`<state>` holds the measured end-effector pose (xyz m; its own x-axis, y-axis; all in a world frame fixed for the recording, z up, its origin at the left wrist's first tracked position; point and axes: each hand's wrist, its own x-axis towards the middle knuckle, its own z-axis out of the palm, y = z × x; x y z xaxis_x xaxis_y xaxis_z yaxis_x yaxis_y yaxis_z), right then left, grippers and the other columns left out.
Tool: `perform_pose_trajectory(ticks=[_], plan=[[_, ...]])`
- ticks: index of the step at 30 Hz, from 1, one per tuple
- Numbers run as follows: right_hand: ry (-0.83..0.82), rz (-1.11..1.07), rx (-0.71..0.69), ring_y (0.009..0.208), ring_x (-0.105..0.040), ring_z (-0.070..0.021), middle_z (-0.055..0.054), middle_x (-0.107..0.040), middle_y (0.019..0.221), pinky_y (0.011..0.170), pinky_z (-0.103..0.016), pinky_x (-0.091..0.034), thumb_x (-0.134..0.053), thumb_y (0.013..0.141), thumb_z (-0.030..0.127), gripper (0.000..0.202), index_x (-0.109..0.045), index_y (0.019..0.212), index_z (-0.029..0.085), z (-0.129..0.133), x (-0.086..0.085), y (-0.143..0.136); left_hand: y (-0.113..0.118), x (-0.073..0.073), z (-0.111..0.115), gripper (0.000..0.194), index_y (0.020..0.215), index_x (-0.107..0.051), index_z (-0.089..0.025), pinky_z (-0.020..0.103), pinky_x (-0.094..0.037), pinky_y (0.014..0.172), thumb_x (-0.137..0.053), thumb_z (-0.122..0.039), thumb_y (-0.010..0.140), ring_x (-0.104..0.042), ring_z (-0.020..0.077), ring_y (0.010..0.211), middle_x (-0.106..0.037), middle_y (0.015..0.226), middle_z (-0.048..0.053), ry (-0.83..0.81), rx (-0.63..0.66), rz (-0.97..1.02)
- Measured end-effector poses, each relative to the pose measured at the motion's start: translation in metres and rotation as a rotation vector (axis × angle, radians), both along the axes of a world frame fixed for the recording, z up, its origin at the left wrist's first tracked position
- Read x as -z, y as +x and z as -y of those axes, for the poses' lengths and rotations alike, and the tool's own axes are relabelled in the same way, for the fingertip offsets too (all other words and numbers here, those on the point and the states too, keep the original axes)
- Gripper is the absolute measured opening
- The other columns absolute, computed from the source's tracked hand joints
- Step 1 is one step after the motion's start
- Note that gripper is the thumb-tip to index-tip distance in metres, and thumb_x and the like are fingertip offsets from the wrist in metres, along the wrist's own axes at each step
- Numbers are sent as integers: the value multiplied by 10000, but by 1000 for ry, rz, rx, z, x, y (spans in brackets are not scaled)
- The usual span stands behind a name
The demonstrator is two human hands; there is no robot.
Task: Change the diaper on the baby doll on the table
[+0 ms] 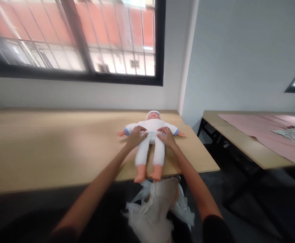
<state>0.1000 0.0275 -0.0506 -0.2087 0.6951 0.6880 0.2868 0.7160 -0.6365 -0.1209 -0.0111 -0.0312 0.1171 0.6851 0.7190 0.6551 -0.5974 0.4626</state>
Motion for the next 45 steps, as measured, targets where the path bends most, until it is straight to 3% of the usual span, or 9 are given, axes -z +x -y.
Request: perform_pose_trajectory(ticks=[6, 13, 21, 25, 30, 34, 38, 45], plan=[[6, 19, 58, 834, -595, -213, -60, -663, 885, 835, -382, -499, -633, 838, 350, 152, -692, 845, 210, -2, -3, -5, 14, -6, 4, 54, 824, -604, -211, 390, -482, 849, -582, -185, 866, -579, 252, 959, -616, 897, 51, -8, -34, -65], [18, 62, 62, 892, -593, -216, -65, -658, 894, 858, -365, -478, -565, 913, 370, 206, -663, 830, 209, 0, -4, 0, 10, -7, 2, 132, 804, -535, -219, 406, -467, 865, -485, -172, 917, -562, 246, 922, -623, 902, 56, -20, -1, -60], [-8, 93, 16, 896, -578, -221, -56, -664, 912, 882, -386, -474, -592, 847, 268, 93, -670, 850, 220, 3, -8, 3, 11, -7, 1, 79, 822, -588, -216, 405, -471, 904, -552, -155, 857, -572, 243, 948, -624, 914, 49, -54, 25, -16], [-35, 145, 20, 933, -566, -227, -41, -647, 949, 917, -395, -462, -627, 741, 163, 226, -703, 943, 232, 4, -12, -8, 13, -13, 0, 130, 891, -646, -207, 401, -479, 899, -626, -136, 785, -568, 253, 980, -618, 936, 49, -76, 30, -69], [-73, 108, 125, 883, -548, -230, -37, -599, 860, 882, -390, -462, -687, 778, 226, 93, -703, 870, 232, 4, -15, -24, 16, -19, 1, 85, 872, -651, -207, 403, -480, 853, -668, -184, 792, -567, 258, 937, -601, 890, 44, -100, 1, -160], [-32, 82, 102, 881, -569, -231, -48, -630, 863, 872, -390, -460, -687, 830, 253, 33, -702, 833, 224, 6, -14, -25, 19, -17, 4, 25, 871, -647, -204, 407, -478, 846, -634, -221, 858, -569, 263, 951, -622, 931, 64, -68, -23, -182], [3, 102, 76, 900, -583, -235, -49, -649, 847, 882, -396, -460, -690, 849, 265, 58, -714, 810, 230, 6, -13, -18, 20, -14, 5, 112, 822, -620, -209, 402, -477, 840, -551, -192, 908, -574, 257, 940, -635, 913, 68, -29, -42, -189], [-15, 131, 17, 883, -585, -218, -48, -658, 867, 865, -386, -473, -687, 848, 322, 106, -743, 824, 235, 4, -14, -7, 14, -15, 6, 123, 811, -622, -213, 417, -476, 869, -540, -183, 896, -570, 259, 938, -643, 908, 69, -41, 20, -189]])
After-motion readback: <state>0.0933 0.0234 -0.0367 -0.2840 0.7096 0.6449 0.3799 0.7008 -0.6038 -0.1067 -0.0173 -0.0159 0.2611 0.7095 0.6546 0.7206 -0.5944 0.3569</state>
